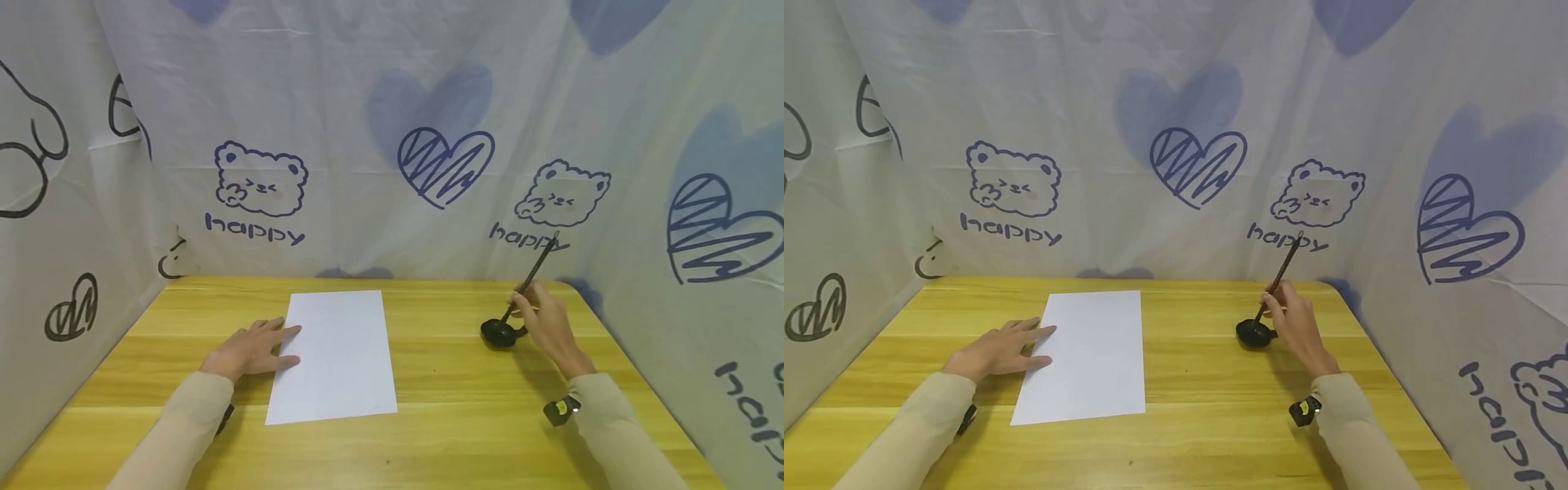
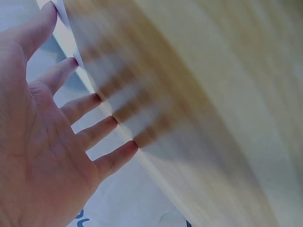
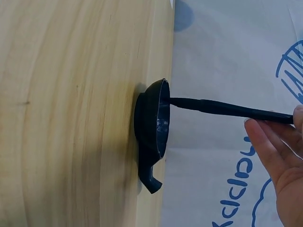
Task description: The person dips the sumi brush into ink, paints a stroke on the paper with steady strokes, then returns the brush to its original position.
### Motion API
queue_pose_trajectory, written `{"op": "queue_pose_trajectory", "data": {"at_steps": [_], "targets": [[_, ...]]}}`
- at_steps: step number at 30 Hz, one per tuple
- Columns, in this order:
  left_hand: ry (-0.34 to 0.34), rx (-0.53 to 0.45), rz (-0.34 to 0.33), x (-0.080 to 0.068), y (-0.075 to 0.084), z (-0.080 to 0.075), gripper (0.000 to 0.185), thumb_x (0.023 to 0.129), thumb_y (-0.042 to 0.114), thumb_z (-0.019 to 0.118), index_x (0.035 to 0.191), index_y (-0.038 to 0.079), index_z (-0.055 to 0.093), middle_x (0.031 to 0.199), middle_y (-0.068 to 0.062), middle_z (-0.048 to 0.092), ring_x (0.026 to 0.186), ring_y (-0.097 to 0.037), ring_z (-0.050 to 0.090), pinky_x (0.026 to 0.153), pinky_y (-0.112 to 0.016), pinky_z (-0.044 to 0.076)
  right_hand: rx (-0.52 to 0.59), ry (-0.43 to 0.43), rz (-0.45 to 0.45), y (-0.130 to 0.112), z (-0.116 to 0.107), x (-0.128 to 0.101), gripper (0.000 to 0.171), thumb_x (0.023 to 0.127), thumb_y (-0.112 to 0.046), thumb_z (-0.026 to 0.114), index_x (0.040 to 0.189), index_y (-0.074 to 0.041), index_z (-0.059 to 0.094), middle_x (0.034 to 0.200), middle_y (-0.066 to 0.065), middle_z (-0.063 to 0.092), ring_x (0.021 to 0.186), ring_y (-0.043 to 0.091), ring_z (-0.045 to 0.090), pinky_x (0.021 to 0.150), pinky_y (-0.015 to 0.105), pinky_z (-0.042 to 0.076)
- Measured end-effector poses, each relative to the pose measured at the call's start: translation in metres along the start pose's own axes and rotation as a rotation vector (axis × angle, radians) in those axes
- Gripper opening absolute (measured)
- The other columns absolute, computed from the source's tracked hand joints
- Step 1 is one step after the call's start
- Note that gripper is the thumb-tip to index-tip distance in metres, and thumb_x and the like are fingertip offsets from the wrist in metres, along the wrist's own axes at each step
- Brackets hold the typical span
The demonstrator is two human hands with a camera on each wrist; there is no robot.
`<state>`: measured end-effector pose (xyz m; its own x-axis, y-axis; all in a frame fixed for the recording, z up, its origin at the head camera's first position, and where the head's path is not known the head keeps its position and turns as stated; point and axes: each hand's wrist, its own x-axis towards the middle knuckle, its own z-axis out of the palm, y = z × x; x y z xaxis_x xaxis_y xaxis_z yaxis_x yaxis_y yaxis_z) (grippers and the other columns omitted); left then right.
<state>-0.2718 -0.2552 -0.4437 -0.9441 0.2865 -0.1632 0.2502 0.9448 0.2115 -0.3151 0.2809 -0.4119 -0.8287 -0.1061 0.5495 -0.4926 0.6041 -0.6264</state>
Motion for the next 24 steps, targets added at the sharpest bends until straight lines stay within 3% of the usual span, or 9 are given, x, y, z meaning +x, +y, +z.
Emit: {"op": "queue_pose_trajectory", "data": {"at_steps": [5, 14, 20, 24], "targets": [[0.000, -0.001, -0.002, 0.000, 0.000, 0.000, 0.078, 0.096, 0.064, 0.058, 0.158, 0.018, 0.043, 0.165, -0.029, 0.030, 0.149, -0.058, 0.029, 0.115, -0.080, 0.026, -0.012, -0.008, 0.015, 0.003, -0.001, -0.001, 0.013, 0.106, -0.007, 0.055, 0.109, 0.005, 0.058, 0.098, 0.026, 0.074, 0.088, 0.040, 0.076, 0.075, 0.040, 0.066], [-0.002, -0.003, -0.008, 0.001, 0.000, -0.001, 0.078, 0.097, 0.063, 0.058, 0.158, 0.018, 0.043, 0.165, -0.029, 0.030, 0.149, -0.058, 0.028, 0.116, -0.081, 0.025, 0.021, -0.011, 0.009, 0.004, 0.004, -0.002, 0.012, 0.105, -0.004, 0.056, 0.108, 0.008, 0.057, 0.097, 0.029, 0.073, 0.088, 0.044, 0.075, 0.075, 0.044, 0.066], [-0.006, -0.001, -0.004, 0.001, -0.001, 0.000, 0.078, 0.097, 0.064, 0.058, 0.158, 0.018, 0.043, 0.165, -0.029, 0.030, 0.148, -0.059, 0.029, 0.115, -0.081, 0.026, 0.004, -0.020, 0.016, 0.005, 0.010, -0.003, 0.012, 0.104, -0.004, 0.057, 0.110, 0.006, 0.058, 0.098, 0.026, 0.073, 0.090, 0.041, 0.076, 0.075, 0.032, 0.066], [-0.002, -0.006, 0.002, 0.001, -0.002, 0.001, 0.078, 0.097, 0.064, 0.057, 0.158, 0.018, 0.043, 0.165, -0.029, 0.030, 0.149, -0.058, 0.029, 0.115, -0.081, 0.026, 0.000, -0.005, 0.006, 0.004, 0.014, -0.002, 0.011, 0.103, -0.003, 0.058, 0.110, 0.006, 0.058, 0.098, 0.025, 0.074, 0.090, 0.042, 0.076, 0.074, 0.035, 0.067]]}}
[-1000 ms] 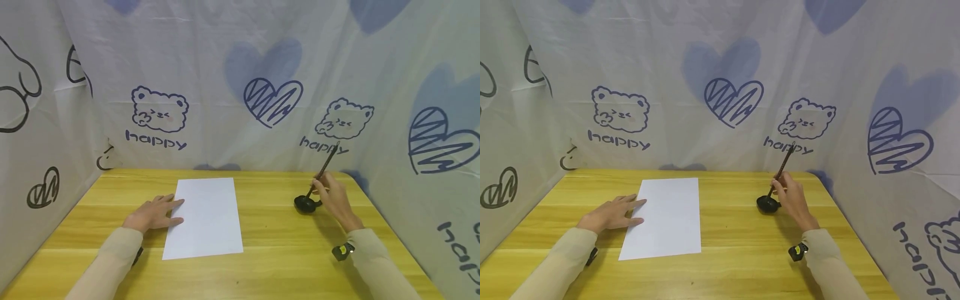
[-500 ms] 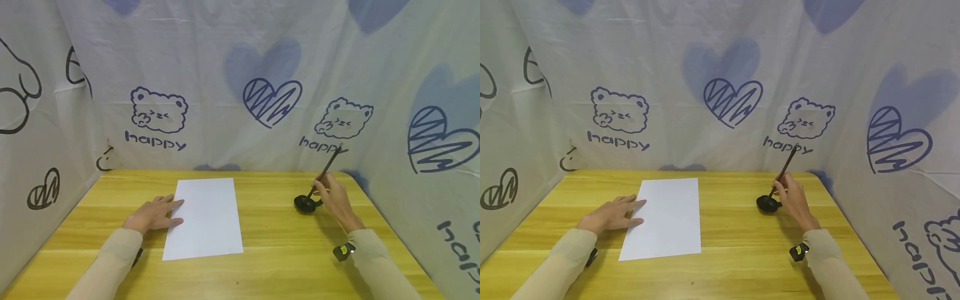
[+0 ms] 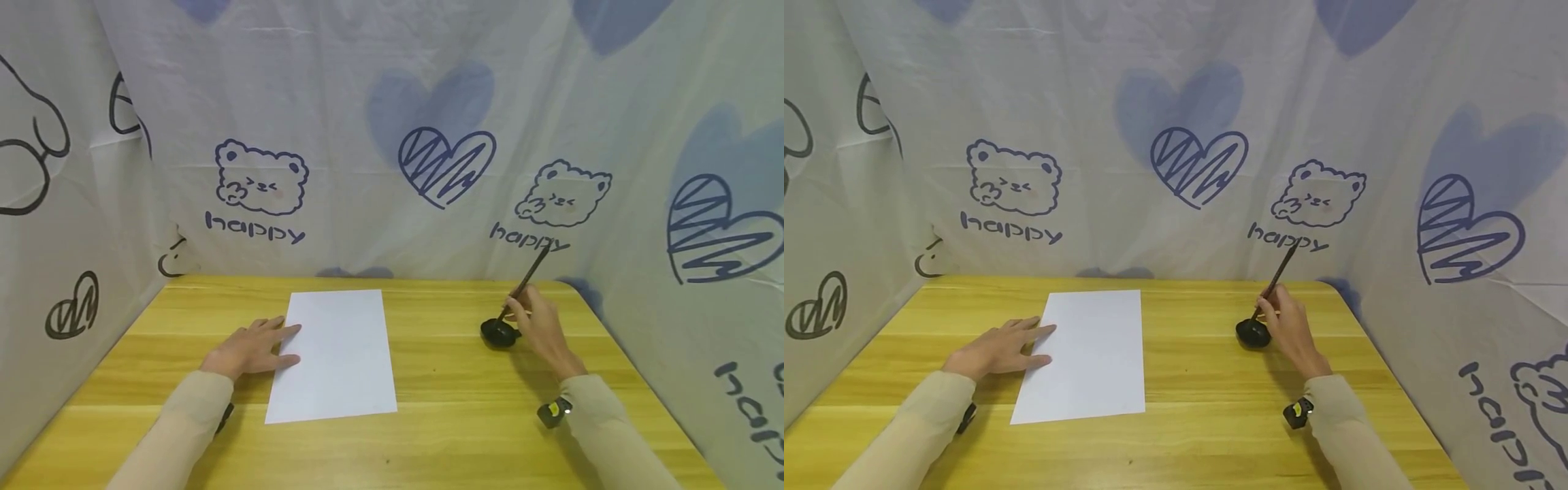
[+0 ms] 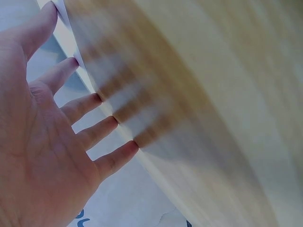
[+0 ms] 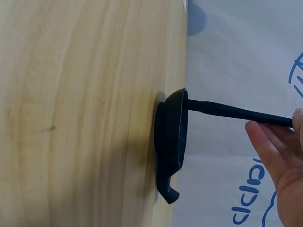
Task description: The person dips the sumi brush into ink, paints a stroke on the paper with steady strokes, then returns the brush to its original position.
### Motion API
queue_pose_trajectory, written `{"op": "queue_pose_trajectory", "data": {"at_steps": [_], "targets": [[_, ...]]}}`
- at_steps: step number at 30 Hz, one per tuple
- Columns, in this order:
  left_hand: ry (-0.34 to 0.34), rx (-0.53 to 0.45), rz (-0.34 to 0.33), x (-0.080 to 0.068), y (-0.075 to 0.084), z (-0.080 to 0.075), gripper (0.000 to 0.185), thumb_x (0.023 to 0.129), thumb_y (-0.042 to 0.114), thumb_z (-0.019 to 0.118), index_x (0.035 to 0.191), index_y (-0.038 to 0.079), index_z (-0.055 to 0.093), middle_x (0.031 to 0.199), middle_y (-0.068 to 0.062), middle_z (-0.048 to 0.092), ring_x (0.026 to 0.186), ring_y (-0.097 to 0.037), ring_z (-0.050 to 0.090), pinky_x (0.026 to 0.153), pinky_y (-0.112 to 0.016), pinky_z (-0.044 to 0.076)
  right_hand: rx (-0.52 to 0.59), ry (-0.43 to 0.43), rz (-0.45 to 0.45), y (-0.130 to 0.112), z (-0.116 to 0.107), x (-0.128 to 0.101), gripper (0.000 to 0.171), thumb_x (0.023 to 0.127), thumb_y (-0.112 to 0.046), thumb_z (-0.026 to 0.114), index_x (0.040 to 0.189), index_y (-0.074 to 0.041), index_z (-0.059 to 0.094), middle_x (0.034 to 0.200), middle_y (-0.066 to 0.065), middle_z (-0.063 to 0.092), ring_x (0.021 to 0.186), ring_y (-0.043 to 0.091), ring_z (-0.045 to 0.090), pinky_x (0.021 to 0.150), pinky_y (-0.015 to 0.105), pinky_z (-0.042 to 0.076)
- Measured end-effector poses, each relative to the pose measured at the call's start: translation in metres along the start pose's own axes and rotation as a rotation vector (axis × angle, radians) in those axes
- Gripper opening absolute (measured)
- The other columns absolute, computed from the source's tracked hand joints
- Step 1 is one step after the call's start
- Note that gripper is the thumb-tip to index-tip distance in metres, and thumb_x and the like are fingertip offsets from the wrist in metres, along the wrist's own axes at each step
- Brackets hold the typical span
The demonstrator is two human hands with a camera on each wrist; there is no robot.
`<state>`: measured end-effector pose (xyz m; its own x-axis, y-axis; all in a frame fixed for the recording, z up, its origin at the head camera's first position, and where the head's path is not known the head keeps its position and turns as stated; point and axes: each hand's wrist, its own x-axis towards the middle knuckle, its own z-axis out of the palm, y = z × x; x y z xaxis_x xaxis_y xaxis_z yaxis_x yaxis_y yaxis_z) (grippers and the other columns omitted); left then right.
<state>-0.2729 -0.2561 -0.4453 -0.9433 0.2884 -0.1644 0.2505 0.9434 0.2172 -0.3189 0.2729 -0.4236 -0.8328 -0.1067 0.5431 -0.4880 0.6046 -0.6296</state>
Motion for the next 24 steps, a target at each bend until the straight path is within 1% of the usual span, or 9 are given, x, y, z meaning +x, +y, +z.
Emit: {"op": "queue_pose_trajectory", "data": {"at_steps": [3, 12, 19, 24], "targets": [[0.003, 0.000, 0.004, 0.0002, 0.0002, -0.0005, 0.077, 0.097, 0.063, 0.058, 0.158, 0.017, 0.043, 0.165, -0.029, 0.030, 0.149, -0.059, 0.029, 0.115, -0.081, 0.026, 0.009, 0.011, -0.008, -0.0004, 0.0025, 0.0008, 0.011, 0.103, -0.002, 0.059, 0.109, 0.007, 0.058, 0.097, 0.027, 0.074, 0.090, 0.042, 0.076, 0.075, 0.041, 0.066], [-0.002, -0.002, 0.002, -0.0005, 0.0007, -0.0016, 0.077, 0.097, 0.062, 0.058, 0.158, 0.017, 0.043, 0.165, -0.029, 0.030, 0.149, -0.059, 0.028, 0.115, -0.080, 0.026, 0.006, 0.028, 0.008, 0.0042, 0.0077, 0.0030, 0.012, 0.104, -0.004, 0.058, 0.109, 0.006, 0.059, 0.098, 0.027, 0.074, 0.089, 0.042, 0.076, 0.075, 0.048, 0.066], [0.000, 0.007, -0.001, -0.0007, 0.0006, -0.0013, 0.077, 0.097, 0.063, 0.058, 0.158, 0.018, 0.043, 0.165, -0.029, 0.030, 0.149, -0.058, 0.029, 0.115, -0.080, 0.027, -0.011, 0.051, -0.001, 0.0075, 0.0092, 0.0038, 0.012, 0.104, -0.004, 0.059, 0.109, 0.007, 0.059, 0.099, 0.027, 0.074, 0.090, 0.042, 0.077, 0.073, 0.043, 0.066], [0.003, 0.008, 0.002, -0.0010, 0.0013, -0.0014, 0.077, 0.097, 0.063, 0.058, 0.158, 0.018, 0.044, 0.165, -0.029, 0.030, 0.148, -0.058, 0.029, 0.115, -0.080, 0.028, -0.013, 0.035, -0.005, 0.0075, 0.0083, 0.0036, 0.012, 0.103, -0.004, 0.060, 0.110, 0.006, 0.058, 0.101, 0.027, 0.074, 0.091, 0.042, 0.076, 0.074, 0.042, 0.066]]}}
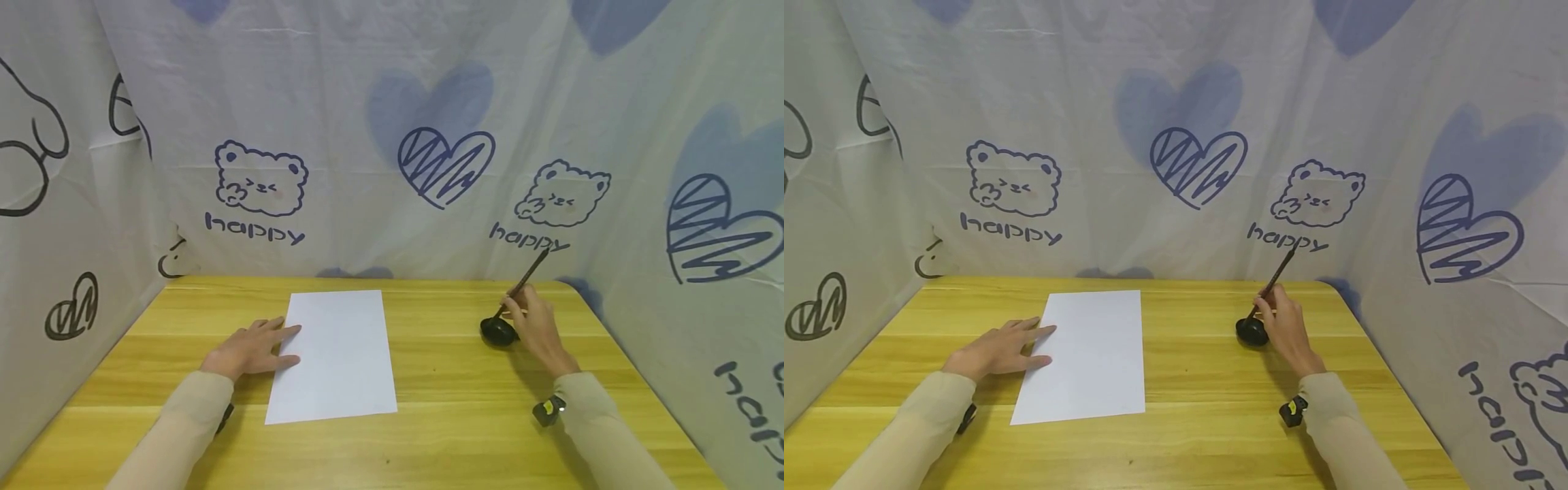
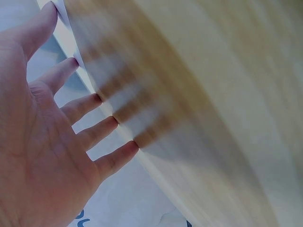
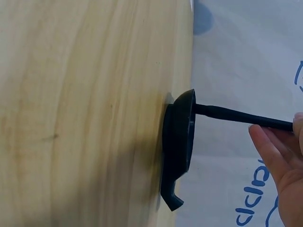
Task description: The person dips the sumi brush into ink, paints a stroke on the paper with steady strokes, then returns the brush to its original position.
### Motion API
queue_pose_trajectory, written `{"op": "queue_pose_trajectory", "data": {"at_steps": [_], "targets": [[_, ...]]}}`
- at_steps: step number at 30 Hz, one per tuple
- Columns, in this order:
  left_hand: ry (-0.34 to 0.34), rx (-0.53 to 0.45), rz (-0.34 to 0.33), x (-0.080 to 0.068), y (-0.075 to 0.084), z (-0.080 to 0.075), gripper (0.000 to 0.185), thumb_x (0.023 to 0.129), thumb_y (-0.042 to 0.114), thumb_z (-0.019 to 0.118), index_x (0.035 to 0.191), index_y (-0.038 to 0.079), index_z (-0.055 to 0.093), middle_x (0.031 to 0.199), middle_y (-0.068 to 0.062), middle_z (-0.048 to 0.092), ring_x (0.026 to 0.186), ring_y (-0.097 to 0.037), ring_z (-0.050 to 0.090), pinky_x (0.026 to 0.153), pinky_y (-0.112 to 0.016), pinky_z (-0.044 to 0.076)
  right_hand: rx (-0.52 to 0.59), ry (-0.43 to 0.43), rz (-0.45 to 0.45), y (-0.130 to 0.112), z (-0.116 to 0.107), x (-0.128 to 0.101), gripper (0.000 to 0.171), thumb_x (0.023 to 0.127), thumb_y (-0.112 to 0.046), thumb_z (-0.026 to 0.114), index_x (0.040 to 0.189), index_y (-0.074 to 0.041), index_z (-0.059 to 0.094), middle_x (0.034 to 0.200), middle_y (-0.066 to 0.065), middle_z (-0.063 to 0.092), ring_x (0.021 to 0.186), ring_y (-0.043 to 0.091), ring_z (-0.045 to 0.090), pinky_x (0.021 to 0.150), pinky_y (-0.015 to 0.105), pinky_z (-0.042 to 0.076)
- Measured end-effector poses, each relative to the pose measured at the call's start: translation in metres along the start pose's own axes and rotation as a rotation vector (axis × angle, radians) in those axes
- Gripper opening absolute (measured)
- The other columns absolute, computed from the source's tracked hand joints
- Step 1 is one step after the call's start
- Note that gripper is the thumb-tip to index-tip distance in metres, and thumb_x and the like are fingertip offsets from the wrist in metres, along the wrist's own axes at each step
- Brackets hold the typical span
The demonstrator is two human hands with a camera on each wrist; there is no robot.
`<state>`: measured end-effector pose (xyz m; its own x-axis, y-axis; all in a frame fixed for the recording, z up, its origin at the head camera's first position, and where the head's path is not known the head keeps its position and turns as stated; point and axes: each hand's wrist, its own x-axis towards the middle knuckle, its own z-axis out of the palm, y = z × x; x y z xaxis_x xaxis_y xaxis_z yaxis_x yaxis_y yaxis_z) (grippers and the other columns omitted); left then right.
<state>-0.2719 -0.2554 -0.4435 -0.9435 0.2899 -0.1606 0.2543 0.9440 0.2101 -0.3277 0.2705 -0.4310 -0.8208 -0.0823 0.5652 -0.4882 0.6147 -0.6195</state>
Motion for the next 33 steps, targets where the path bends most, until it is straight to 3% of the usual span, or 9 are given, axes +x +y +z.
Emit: {"op": "queue_pose_trajectory", "data": {"at_steps": [5, 10, 20, 33], "targets": [[-0.002, -0.005, 0.000, 0.000, 0.001, 0.000, 0.077, 0.097, 0.063, 0.058, 0.158, 0.017, 0.043, 0.165, -0.029, 0.030, 0.149, -0.058, 0.029, 0.115, -0.080, 0.027, 0.006, -0.036, 0.008, -0.001, -0.005, -0.001, 0.015, 0.103, -0.004, 0.059, 0.115, 0.006, 0.058, 0.104, 0.027, 0.074, 0.096, 0.042, 0.076, 0.078, 0.040, 0.066], [-0.006, 0.001, 0.002, 0.000, 0.000, 0.000, 0.078, 0.096, 0.064, 0.058, 0.158, 0.018, 0.043, 0.165, -0.029, 0.030, 0.148, -0.059, 0.028, 0.115, -0.081, 0.026, 0.017, -0.014, 0.031, -0.001, -0.012, -0.001, 0.019, 0.105, -0.006, 0.056, 0.116, 0.009, 0.055, 0.106, 0.028, 0.072, 0.098, 0.043, 0.075, 0.080, 0.037, 0.066], [-0.011, -0.001, -0.007, 0.001, 0.000, 0.000, 0.079, 0.096, 0.064, 0.058, 0.158, 0.019, 0.043, 0.166, -0.029, 0.029, 0.149, -0.059, 0.027, 0.115, -0.081, 0.026, -0.025, 0.036, 0.023, 0.002, -0.017, -0.001, 0.013, 0.102, -0.001, 0.059, 0.111, 0.008, 0.058, 0.097, 0.029, 0.074, 0.086, 0.043, 0.076, 0.071, 0.037, 0.066], [-0.005, -0.007, -0.002, 0.000, 0.000, -0.001, 0.078, 0.096, 0.062, 0.060, 0.158, 0.018, 0.044, 0.165, -0.029, 0.030, 0.149, -0.059, 0.028, 0.115, -0.081, 0.026, -0.075, 0.002, 0.026, 0.009, -0.014, -0.002, 0.014, 0.104, -0.002, 0.057, 0.114, 0.007, 0.058, 0.097, 0.029, 0.073, 0.084, 0.042, 0.075, 0.069, 0.040, 0.066]]}}
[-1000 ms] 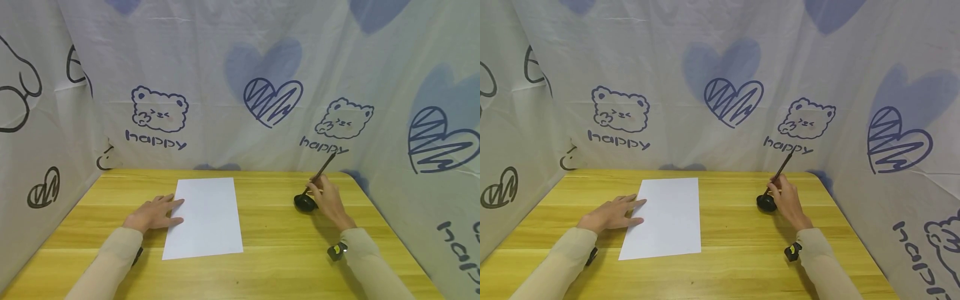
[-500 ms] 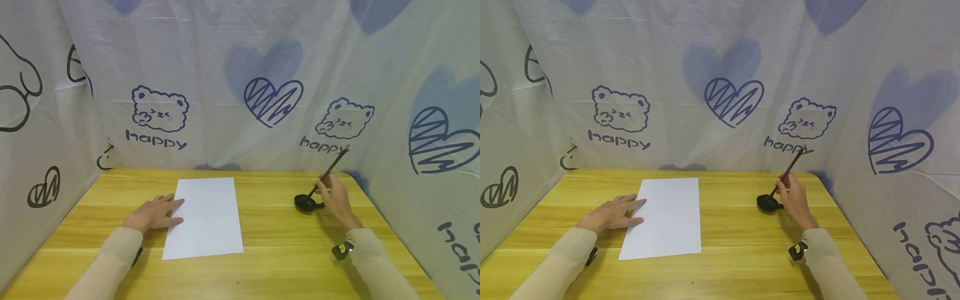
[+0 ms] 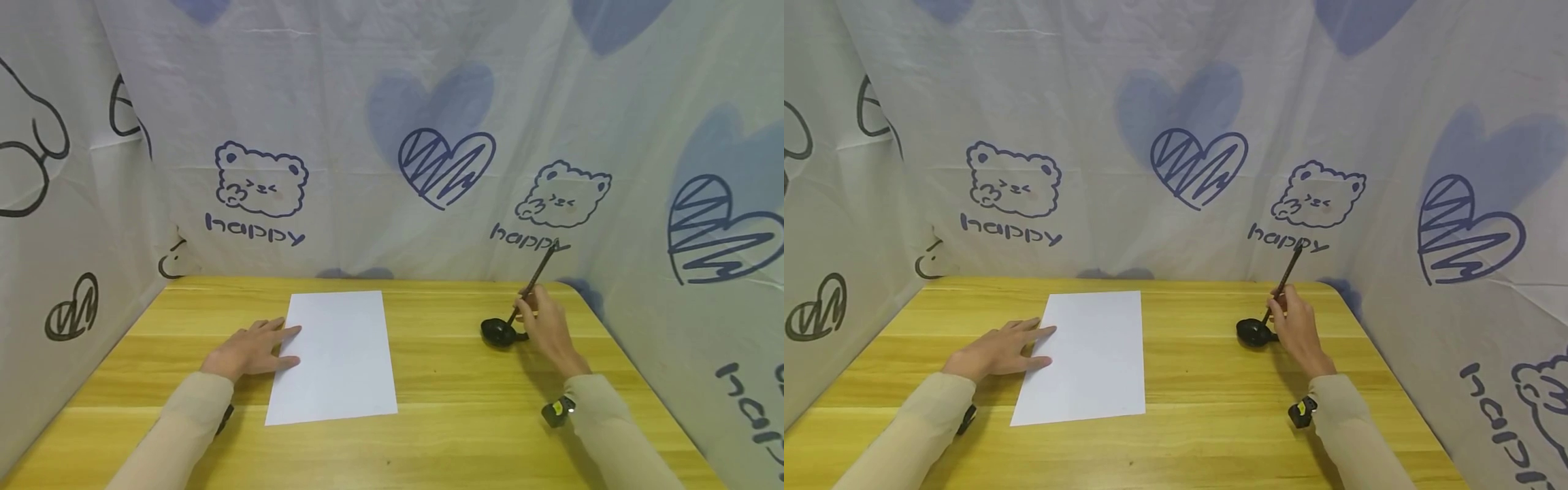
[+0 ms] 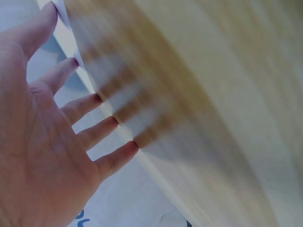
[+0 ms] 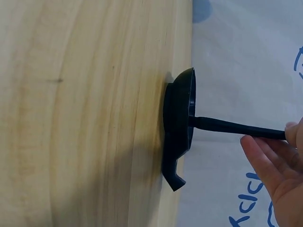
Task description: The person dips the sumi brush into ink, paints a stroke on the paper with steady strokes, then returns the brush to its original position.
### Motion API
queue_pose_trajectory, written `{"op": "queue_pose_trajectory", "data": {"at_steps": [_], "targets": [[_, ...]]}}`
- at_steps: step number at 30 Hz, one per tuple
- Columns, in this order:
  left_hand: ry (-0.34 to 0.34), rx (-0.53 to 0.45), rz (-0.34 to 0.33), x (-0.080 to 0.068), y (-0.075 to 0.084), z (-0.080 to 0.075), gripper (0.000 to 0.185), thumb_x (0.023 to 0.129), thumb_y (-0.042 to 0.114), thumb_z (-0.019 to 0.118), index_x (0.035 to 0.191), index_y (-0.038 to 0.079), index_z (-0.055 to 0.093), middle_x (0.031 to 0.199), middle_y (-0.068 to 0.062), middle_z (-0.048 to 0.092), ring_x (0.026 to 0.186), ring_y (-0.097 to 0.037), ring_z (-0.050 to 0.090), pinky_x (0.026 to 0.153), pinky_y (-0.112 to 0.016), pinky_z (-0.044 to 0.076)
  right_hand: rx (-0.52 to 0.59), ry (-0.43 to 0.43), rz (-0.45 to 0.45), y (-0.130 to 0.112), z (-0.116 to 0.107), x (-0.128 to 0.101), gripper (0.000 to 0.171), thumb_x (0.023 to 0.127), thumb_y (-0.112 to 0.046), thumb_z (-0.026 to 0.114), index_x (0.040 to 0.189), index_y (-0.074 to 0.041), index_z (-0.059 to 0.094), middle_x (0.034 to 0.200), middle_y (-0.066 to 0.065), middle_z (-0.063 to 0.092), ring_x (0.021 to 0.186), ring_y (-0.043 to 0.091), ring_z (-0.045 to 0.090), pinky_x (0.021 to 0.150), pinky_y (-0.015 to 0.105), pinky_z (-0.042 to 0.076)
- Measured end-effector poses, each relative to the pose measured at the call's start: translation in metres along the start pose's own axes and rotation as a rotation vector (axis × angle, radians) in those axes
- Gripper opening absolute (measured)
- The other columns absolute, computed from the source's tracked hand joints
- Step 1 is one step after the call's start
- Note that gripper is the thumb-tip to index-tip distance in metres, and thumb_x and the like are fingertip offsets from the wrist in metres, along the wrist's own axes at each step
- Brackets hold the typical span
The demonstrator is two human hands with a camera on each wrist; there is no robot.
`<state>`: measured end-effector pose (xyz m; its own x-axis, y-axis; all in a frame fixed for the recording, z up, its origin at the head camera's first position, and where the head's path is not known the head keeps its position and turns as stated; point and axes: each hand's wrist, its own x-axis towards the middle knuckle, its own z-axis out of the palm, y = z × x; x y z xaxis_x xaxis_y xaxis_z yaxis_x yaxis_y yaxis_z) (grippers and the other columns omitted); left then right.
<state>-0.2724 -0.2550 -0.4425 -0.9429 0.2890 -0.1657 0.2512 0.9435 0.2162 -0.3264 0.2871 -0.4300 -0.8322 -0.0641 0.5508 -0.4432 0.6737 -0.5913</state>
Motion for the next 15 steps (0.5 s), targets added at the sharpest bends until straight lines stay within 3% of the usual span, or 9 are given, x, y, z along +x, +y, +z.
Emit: {"op": "queue_pose_trajectory", "data": {"at_steps": [9, 15], "targets": [[-0.010, 0.007, -0.002, 0.0005, -0.0008, 0.0007, 0.075, 0.097, 0.062, 0.058, 0.158, 0.021, 0.043, 0.166, -0.029, 0.029, 0.149, -0.060, 0.027, 0.115, -0.081, 0.025, 0.021, 0.012, 0.000, 0.0007, -0.0011, 0.0014, 0.017, 0.106, -0.004, 0.052, 0.119, 0.007, 0.056, 0.100, 0.030, 0.073, 0.087, 0.044, 0.076, 0.074, 0.047, 0.065], [-0.015, 0.010, 0.001, 0.0005, -0.0017, 0.0003, 0.075, 0.097, 0.063, 0.058, 0.158, 0.022, 0.042, 0.166, -0.029, 0.029, 0.149, -0.061, 0.027, 0.115, -0.082, 0.025, 0.039, 0.020, 0.027, -0.0035, -0.0050, 0.0035, 0.019, 0.108, -0.009, 0.051, 0.117, 0.007, 0.057, 0.102, 0.028, 0.074, 0.092, 0.044, 0.075, 0.073, 0.029, 0.066]]}}
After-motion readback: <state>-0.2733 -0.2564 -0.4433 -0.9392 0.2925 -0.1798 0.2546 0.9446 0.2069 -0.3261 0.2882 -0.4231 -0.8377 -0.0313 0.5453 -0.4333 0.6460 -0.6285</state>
